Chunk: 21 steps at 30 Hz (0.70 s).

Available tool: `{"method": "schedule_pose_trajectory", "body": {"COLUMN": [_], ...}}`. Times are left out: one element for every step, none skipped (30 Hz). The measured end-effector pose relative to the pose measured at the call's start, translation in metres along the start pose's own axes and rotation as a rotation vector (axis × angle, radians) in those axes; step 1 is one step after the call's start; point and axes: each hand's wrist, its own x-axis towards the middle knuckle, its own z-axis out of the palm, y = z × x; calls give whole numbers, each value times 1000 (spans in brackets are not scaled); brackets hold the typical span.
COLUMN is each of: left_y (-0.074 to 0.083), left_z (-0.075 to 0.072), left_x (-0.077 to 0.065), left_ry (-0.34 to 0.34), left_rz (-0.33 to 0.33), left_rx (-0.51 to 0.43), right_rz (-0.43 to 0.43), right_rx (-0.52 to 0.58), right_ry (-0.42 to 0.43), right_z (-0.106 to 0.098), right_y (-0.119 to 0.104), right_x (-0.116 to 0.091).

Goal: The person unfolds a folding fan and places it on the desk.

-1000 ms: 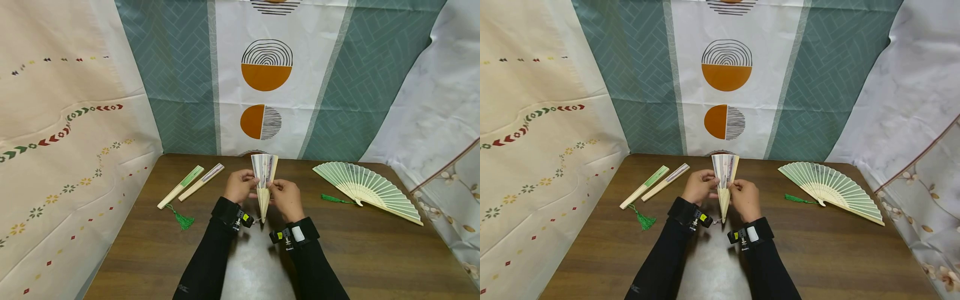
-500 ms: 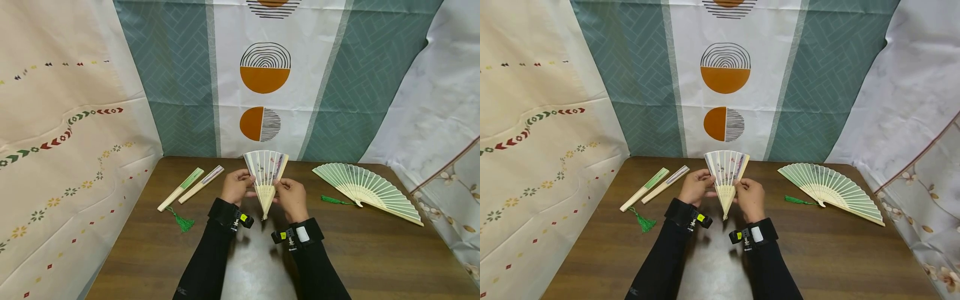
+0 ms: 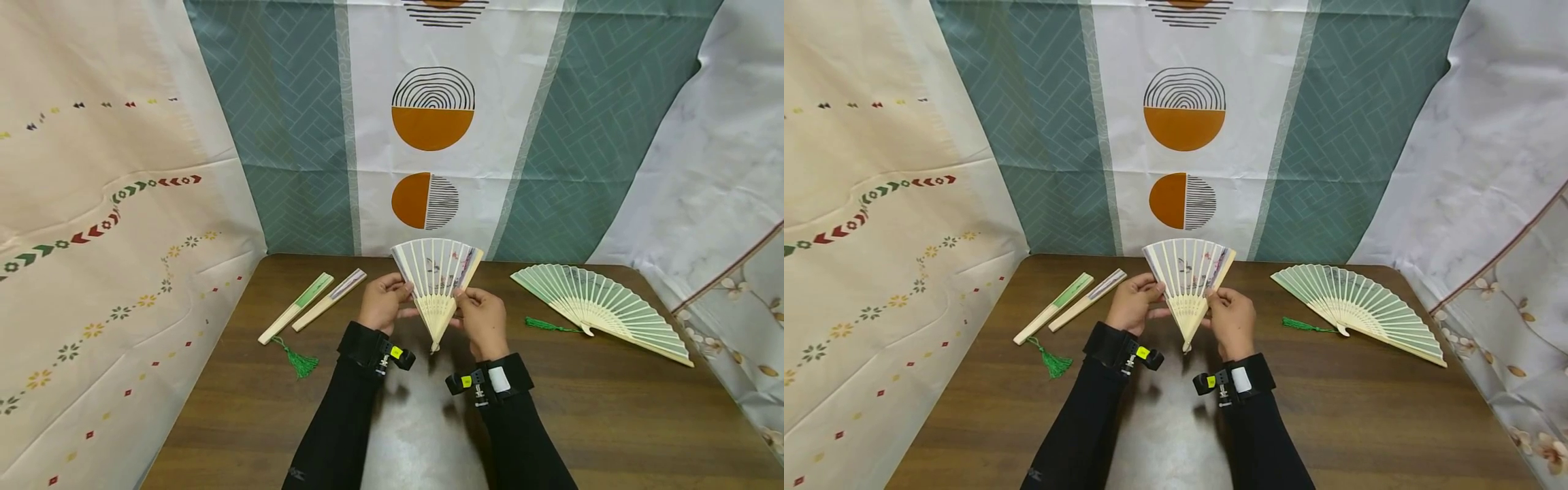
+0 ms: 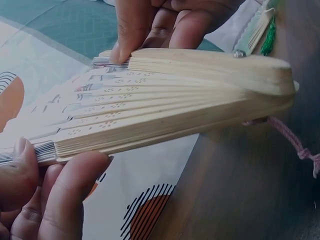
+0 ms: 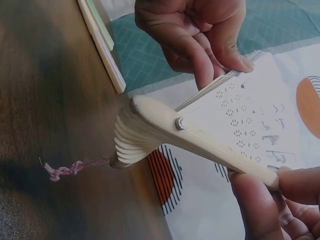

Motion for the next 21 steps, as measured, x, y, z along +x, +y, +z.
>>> {"method": "schedule_pose_trajectory", "body": {"left_y": [0, 0, 0, -1, 0, 0, 0, 0, 1, 1, 2, 3, 3, 4, 4, 4, 4, 4, 4, 4, 4], "left_z": [0, 0, -1, -1, -1, -1, -1, -1, -1, -1, -1, -1, -1, -1, -1, -1, -1, -2, -2, -2, -2], "left_x": [0, -1, -1, -1, -2, -2, -1, -1, -2, -2, -2, -2, -2, -3, -3, -3, -2, -2, -2, -1, -1], "left_ry": [0, 0, 1, 1, 2, 5, 5, 7, 8, 10, 13, 15, 16, 20, 22, 24, 27, 30, 32, 35, 36], "left_rz": [1, 1, 0, 0, 0, 1, 1, 3, 6, 7, 6, 6, 4, 2, -1, -4, -2, 0, 1, 4, 8], "left_rx": [-2, -6, -9, -13, -16, -16, -20, -24, -28, -37, -48, -57, -69, -79, -88, -98, -104, -110, -116, -120, -125], "right_rz": [1, 4, 9, 14, 20, 22, 24, 23, 20, 18, 15, 12, 12, 13, 16, 20, 22, 24, 25, 25, 26], "right_rx": [2, 8, 14, 22, 32, 40, 50, 62, 73, 88, 102, 114, 128, 143, 154, 167, 176, 186, 197, 209, 216], "right_ry": [4, 7, 10, 12, 14, 16, 16, 16, 19, 22, 25, 28, 30, 32, 35, 34, 37, 41, 46, 50, 56], "right_z": [0, 0, 0, 0, 0, 0, 0, 0, 0, -1, -1, -1, -1, -1, -2, -2, -2, -1, -1, -1, -1], "right_y": [0, 0, 0, 0, 0, 0, -1, -1, -1, -2, -2, -2, -2, -1, -1, -1, -1, -1, -1, -2, -2], "right_x": [0, 0, 0, 0, 0, 0, 1, 1, 1, 1, 2, 2, 2, 3, 3, 3, 4, 4, 4, 5, 5]}}
